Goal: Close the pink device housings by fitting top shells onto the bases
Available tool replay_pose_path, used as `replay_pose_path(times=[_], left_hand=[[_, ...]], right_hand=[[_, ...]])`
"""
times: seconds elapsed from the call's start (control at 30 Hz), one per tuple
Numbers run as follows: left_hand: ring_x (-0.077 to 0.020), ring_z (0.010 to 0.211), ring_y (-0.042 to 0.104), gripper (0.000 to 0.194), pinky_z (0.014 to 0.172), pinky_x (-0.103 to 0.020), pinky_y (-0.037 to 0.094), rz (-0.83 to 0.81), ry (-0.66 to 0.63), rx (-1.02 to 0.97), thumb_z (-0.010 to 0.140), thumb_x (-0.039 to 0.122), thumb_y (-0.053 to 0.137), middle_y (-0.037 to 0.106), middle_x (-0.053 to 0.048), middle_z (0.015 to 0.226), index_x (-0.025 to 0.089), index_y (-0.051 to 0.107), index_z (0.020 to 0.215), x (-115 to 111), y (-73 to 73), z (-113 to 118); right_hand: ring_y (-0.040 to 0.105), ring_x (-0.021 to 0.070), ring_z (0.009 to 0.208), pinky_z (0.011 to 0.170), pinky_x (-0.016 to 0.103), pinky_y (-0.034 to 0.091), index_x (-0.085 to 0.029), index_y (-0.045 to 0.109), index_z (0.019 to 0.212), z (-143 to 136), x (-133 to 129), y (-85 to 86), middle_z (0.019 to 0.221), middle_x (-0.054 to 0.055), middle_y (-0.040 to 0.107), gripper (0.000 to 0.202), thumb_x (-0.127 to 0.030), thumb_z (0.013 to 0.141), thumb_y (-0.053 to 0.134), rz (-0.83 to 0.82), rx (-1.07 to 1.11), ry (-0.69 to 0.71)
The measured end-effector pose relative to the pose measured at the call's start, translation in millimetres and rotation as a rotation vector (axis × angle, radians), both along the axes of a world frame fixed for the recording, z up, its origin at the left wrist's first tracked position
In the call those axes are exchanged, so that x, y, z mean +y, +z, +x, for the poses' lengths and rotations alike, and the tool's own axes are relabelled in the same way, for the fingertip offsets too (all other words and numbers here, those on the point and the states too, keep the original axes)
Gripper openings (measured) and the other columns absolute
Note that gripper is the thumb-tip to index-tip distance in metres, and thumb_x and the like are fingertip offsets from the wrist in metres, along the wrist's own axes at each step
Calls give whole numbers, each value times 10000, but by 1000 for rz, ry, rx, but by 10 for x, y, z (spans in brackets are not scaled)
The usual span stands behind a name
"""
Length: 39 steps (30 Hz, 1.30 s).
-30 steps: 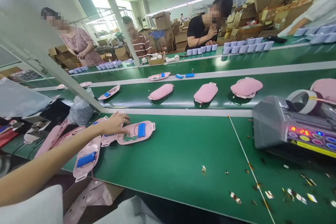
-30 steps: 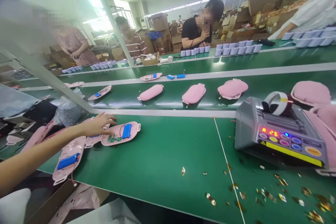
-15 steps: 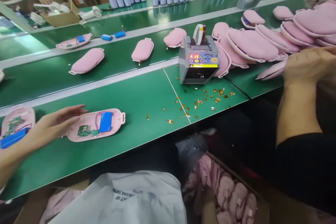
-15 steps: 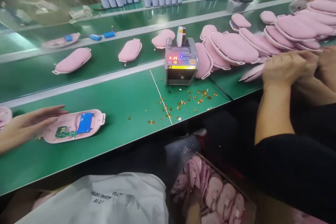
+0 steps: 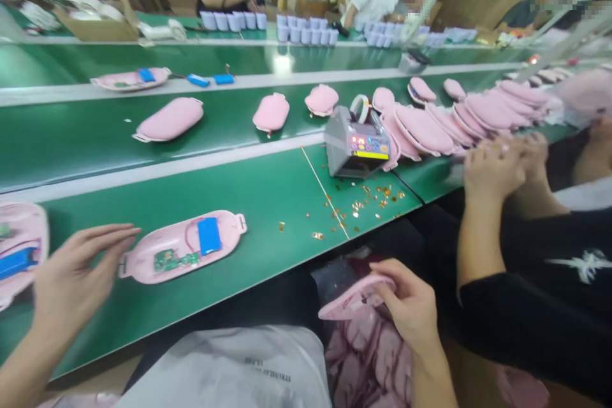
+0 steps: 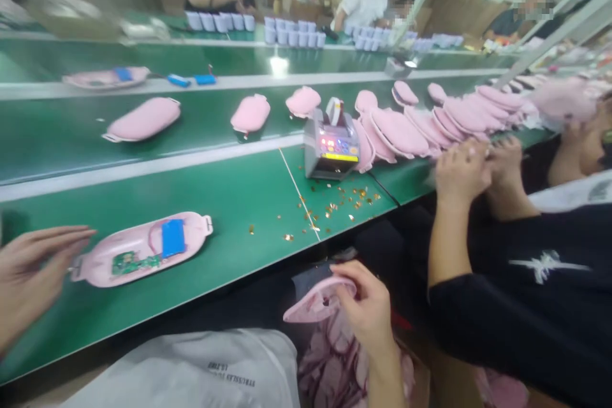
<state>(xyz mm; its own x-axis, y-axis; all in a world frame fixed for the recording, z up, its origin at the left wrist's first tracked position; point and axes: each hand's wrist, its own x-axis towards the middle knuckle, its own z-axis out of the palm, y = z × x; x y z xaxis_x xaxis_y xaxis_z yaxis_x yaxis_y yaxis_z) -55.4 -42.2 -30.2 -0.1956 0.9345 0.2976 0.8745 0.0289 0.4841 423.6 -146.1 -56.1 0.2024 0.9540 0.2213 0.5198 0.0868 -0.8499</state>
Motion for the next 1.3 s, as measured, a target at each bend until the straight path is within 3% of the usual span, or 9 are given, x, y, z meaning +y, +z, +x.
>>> replay_pose_path(times=[0.17, 0.33, 0.5, 0.7, 0.77, 0.87, 0.97, 1.1, 1.3], left_hand=[[-211, 729, 697, 340, 674, -309, 569, 4, -114, -254, 838, 519, 520, 758, -11, 849, 260, 740, 856, -121, 179, 103], [-258, 916, 727, 485, 873, -349, 569, -88, -74, -418, 865, 612, 495, 782, -51, 990, 225, 748, 1015, -236, 44, 11], [-227, 947, 712, 388, 897, -310, 549, -110, -69, -508, 908, 523, 470, 774, -26, 1015, 245, 735, 960, -302, -19, 9], [-201, 859, 715, 311, 793, -287, 564, -51, -53, -533, 935, 439, 483, 772, -32, 944, 220, 704, 934, -260, -71, 9], [-184, 856, 713, 293, 791, -281, 571, 34, -187, -447, 964, 395, 481, 767, -35, 946, 217, 711, 932, -252, -75, -10], [-172, 948, 687, 259, 866, -298, 565, 276, -433, -197, 991, 280, 484, 749, -43, 987, 225, 725, 913, -248, -48, -44], [-201, 1121, 611, 178, 1000, -398, 516, 479, -429, 26, 955, 203, 567, 716, -40, 1068, 258, 730, 910, -243, 22, -19], [-231, 1201, 558, 96, 1091, -525, 432, 621, -252, 39, 906, 188, 648, 658, -65, 1159, 247, 722, 909, -196, 110, 162], [-213, 1084, 623, 136, 874, -385, 581, 510, -90, -260, 926, 166, 603, 619, -94, 1184, 205, 727, 888, -107, 90, 335]], right_hand=[[672, 203, 927, 878, 309, 517, -263, 715, 1084, -1073, 1641, 687, 1013, 17, 710, 370, -105, 769, 601, -55, -411, 560], [649, 201, 1006, 882, 316, 508, -222, 613, 1265, -1830, 2276, 522, 1179, 60, 656, 479, -136, 794, 587, -115, -567, 804], [658, 211, 864, 779, 349, 516, -145, 583, 1260, -1443, 2277, 208, 1070, 112, 664, 438, -376, 904, 475, -164, -518, 521], [609, 185, 719, 633, 281, 440, -190, 637, 812, -1320, 2166, 234, 803, 34, 630, 177, -287, 857, 496, -184, -641, 614], [588, 161, 692, 617, 261, 418, -189, 623, 828, -1391, 2114, 393, 802, 21, 618, 203, -265, 916, 458, -31, -652, 613], [546, 144, 701, 612, 258, 361, -184, 639, 966, -1595, 1983, 729, 842, 18, 627, 244, -147, 976, 399, 471, -860, 537], [497, 159, 706, 643, 291, 320, -146, 655, 1042, -1970, 1816, 992, 802, 29, 620, 279, -31, 943, 420, 819, -1110, 573], [451, 168, 670, 629, 308, 293, -120, 677, 979, -2523, 1662, 1046, 705, 35, 569, 255, -43, 944, 436, 902, -1102, 701], [474, 142, 671, 599, 263, 317, -146, 681, 963, -2738, 1654, 962, 700, 3, 578, 202, -83, 946, 490, 829, -880, 621]])
